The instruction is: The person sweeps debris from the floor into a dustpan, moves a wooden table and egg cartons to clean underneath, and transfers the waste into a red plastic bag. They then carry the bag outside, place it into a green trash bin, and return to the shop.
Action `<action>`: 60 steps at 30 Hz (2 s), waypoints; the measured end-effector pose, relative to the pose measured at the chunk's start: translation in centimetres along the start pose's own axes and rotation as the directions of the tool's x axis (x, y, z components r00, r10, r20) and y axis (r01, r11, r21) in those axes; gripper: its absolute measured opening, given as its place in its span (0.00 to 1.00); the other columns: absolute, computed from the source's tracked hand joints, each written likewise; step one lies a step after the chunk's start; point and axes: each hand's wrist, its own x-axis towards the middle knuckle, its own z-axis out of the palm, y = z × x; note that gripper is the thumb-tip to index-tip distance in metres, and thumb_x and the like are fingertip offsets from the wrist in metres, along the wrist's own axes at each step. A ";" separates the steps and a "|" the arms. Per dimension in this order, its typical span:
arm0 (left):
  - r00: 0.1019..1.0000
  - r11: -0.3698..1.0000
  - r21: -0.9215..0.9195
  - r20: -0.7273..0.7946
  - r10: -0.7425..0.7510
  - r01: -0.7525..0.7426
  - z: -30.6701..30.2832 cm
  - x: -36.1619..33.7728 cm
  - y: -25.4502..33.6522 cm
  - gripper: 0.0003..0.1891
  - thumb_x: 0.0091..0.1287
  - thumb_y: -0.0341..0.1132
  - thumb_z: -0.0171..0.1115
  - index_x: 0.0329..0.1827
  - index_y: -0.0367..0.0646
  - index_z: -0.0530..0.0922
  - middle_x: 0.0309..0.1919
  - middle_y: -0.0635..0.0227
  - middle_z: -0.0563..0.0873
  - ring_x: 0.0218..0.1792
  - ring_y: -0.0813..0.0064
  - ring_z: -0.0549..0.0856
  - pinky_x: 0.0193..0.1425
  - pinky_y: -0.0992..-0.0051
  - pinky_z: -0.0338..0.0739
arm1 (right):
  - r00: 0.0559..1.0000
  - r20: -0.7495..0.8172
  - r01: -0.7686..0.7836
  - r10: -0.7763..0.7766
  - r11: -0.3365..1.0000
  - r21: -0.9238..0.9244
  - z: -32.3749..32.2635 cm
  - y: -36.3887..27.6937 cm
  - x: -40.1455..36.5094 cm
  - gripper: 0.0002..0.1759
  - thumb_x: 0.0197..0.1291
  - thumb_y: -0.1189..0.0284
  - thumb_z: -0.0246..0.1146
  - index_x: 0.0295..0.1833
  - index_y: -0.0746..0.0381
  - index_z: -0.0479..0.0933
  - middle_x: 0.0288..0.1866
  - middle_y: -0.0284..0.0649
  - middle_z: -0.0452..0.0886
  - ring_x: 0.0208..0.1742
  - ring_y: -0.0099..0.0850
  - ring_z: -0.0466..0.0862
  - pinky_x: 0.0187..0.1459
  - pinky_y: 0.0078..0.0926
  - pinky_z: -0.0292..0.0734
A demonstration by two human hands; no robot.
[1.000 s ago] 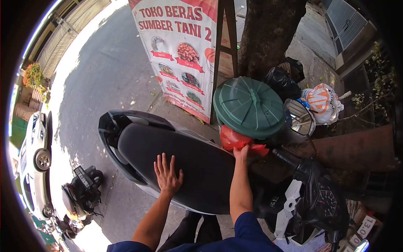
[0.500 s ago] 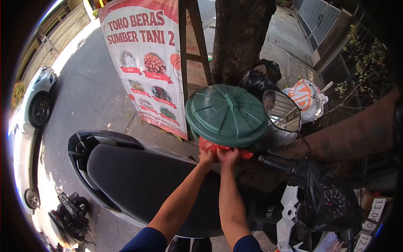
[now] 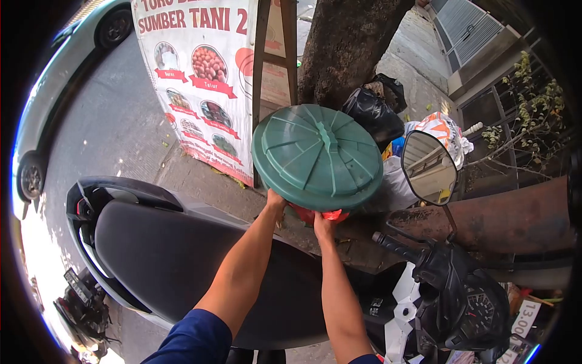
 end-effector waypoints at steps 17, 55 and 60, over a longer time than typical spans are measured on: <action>0.614 -0.441 0.688 0.721 0.322 -0.577 4.2 -11.6 8.3 0.33 0.51 0.24 0.56 0.65 0.43 0.63 0.66 0.44 0.59 0.64 0.47 0.64 0.68 0.58 0.59 | 0.820 0.098 -0.564 0.564 0.768 0.305 -11.1 -1.4 -1.5 0.24 0.57 0.60 0.65 0.54 0.62 0.72 0.37 0.36 0.79 0.33 0.26 0.80 0.30 0.23 0.73; 0.048 -0.196 -0.113 0.745 -0.665 -0.974 -5.7 -86.7 -22.9 0.33 0.62 0.49 0.57 0.70 0.48 0.62 0.72 0.48 0.51 0.73 0.47 0.46 0.71 0.43 0.42 | 0.836 -0.179 0.044 0.518 0.263 0.964 -49.3 -14.0 -95.0 0.33 0.66 0.47 0.44 0.70 0.55 0.55 0.59 0.57 0.71 0.48 0.54 0.79 0.50 0.51 0.74; -0.163 0.091 -0.136 0.790 -0.591 -0.987 -0.5 -94.6 -29.7 0.23 0.60 0.41 0.59 0.59 0.46 0.73 0.66 0.53 0.63 0.70 0.48 0.56 0.70 0.45 0.46 | -0.144 -0.560 0.821 0.816 0.415 0.393 -52.9 -11.8 -123.2 0.25 0.62 0.59 0.48 0.61 0.60 0.64 0.41 0.38 0.72 0.32 0.31 0.71 0.34 0.29 0.69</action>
